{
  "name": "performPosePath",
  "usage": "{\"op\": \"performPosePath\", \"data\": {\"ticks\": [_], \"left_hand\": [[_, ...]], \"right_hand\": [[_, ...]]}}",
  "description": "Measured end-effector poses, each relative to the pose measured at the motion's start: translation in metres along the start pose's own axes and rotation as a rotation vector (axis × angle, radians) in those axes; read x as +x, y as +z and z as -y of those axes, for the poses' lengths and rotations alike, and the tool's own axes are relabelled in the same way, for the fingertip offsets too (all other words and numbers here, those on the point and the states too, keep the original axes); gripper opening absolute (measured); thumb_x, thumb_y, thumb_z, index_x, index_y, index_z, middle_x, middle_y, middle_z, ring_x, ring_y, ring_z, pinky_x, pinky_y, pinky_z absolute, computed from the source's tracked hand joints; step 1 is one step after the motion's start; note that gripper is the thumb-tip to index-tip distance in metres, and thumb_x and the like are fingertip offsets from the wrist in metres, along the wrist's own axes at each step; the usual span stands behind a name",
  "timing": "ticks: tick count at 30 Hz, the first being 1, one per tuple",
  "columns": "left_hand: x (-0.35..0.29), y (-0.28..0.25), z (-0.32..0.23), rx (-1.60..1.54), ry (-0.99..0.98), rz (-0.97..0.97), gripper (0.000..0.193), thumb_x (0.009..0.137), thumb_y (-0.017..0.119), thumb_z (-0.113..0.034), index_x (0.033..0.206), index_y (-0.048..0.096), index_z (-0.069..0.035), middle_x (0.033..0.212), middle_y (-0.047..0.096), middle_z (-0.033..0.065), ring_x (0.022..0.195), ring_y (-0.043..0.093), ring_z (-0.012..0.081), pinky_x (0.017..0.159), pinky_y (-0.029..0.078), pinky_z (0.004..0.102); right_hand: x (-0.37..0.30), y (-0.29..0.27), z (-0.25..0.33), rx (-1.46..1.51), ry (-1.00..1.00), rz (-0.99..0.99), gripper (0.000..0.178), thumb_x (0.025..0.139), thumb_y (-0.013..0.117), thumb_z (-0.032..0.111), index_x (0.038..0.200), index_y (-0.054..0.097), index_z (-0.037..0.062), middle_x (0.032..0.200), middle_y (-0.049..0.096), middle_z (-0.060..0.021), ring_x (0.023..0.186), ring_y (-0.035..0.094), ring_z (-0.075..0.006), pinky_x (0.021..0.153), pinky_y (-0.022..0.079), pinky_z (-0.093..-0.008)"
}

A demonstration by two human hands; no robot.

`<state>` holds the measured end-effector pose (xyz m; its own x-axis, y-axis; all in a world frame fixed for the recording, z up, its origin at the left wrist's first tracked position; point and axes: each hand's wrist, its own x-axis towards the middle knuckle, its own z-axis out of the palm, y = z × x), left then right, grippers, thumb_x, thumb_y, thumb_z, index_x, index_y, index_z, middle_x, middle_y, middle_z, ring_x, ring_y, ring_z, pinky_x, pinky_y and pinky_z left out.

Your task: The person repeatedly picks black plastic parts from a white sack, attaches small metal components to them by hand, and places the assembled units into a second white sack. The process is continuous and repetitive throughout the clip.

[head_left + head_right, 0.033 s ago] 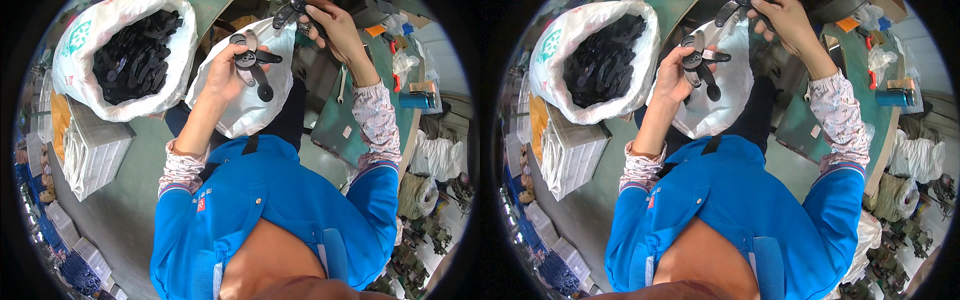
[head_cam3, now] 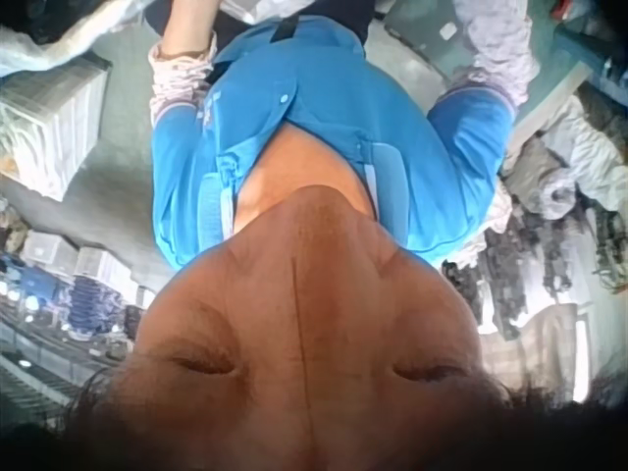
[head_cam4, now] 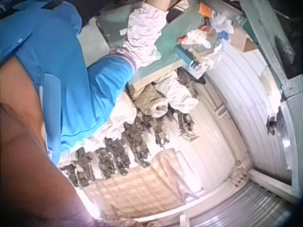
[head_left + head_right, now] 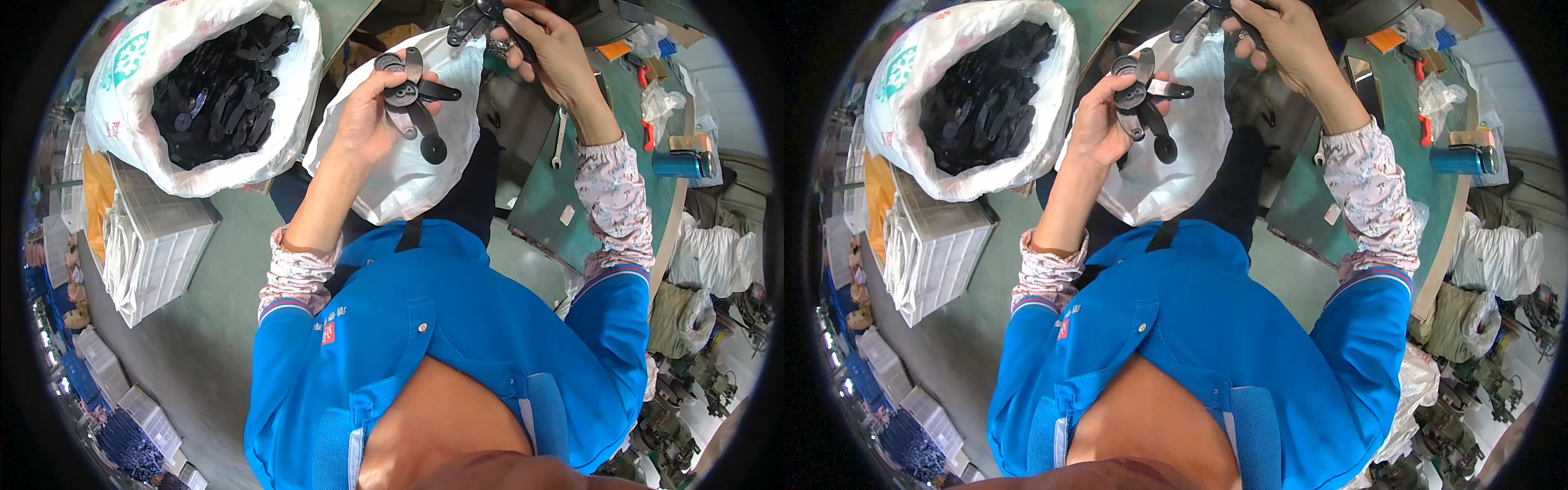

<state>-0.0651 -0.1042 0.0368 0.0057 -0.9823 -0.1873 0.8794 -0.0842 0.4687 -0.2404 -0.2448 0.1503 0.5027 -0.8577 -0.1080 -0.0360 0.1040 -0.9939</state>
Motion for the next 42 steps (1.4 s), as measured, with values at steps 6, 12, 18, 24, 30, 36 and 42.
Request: {"op": "performPosePath", "data": {"ticks": [6,12,18,24,30,36,42], "left_hand": [[-0.001,-0.003,0.001,0.139,0.118,0.008,0.044,0.086,0.064,-0.014,0.124,0.042,-0.008,0.098,0.06,0.0142,0.087,0.064,0.0228,0.062,0.058,0.0339],[-0.012,-0.002,-0.006,0.272,0.193,0.011,0.046,0.087,0.066,-0.019,0.124,0.042,-0.007,0.088,0.06,0.0118,0.072,0.064,0.0188,0.05,0.052,0.0278],[-0.03,-0.009,-0.02,0.338,0.167,0.008,0.042,0.089,0.064,-0.02,0.123,0.042,-0.006,0.083,0.057,0.0116,0.07,0.065,0.0206,0.042,0.049,0.0251],[-0.025,-0.005,-0.006,0.305,0.067,0.016,0.039,0.09,0.062,-0.021,0.121,0.046,-0.004,0.088,0.058,0.0112,0.072,0.064,0.0197,0.041,0.051,0.0232],[-0.009,-0.006,-0.01,-0.195,0.182,-0.3,0.022,0.091,0.061,-0.017,0.107,0.051,-0.006,0.093,0.058,0.0115,0.077,0.06,0.022,0.054,0.054,0.0303],[0.008,0.003,0.007,-0.401,0.267,-0.319,0.024,0.087,0.064,-0.014,0.102,0.048,-0.005,0.095,0.058,0.011,0.074,0.058,0.0237,0.062,0.055,0.0347],[0.005,0.01,0.004,-0.197,0.383,-0.285,0.028,0.087,0.066,-0.016,0.108,0.049,-0.012,0.1,0.06,0.0124,0.096,0.063,0.0328,0.077,0.058,0.0493]], "right_hand": [[-0.009,-0.008,-0.012,0.012,0.048,0.022,0.035,0.094,0.053,0.013,0.124,0.048,-0.0045,0.081,0.065,-0.0098,0.05,0.058,-0.0104,0.04,0.042,-0.0191],[-0.007,-0.023,-0.044,-0.033,-0.086,0.055,0.028,0.094,0.057,0.022,0.112,0.054,0.0011,0.074,0.065,-0.0079,0.054,0.06,-0.01,0.039,0.038,-0.018],[-0.014,-0.019,-0.037,-0.489,-0.368,0.033,0.031,0.092,0.06,0.017,0.119,0.057,0.0032,0.088,0.067,-0.0093,0.075,0.065,-0.0138,0.064,0.05,-0.022],[-0.04,0.039,-0.063,-1.049,-1.269,0.243,0.036,0.081,0.066,0.007,0.117,0.062,0.0138,0.124,0.057,-0.0123,0.116,0.052,-0.0287,0.091,0.044,-0.0345],[-0.058,0.035,-0.068,-0.229,-0.762,0.161,0.025,0.092,0.052,0.0,0.116,0.058,0.004,0.117,0.057,-0.0134,0.092,0.06,-0.0132,0.071,0.046,-0.0203],[-0.101,0.057,-0.112,-0.219,-0.5,0.113,0.039,0.093,0.05,0.0,0.132,0.049,0.0029,0.095,0.055,-0.0074,0.074,0.056,-0.0092,0.06,0.045,-0.0212],[-0.072,0.03,-0.094,-0.077,-0.397,-0.033,0.032,0.094,0.054,0.006,0.125,0.054,-0.0014,0.088,0.068,-0.0113,0.067,0.057,-0.0093,0.062,0.046,-0.02]]}}
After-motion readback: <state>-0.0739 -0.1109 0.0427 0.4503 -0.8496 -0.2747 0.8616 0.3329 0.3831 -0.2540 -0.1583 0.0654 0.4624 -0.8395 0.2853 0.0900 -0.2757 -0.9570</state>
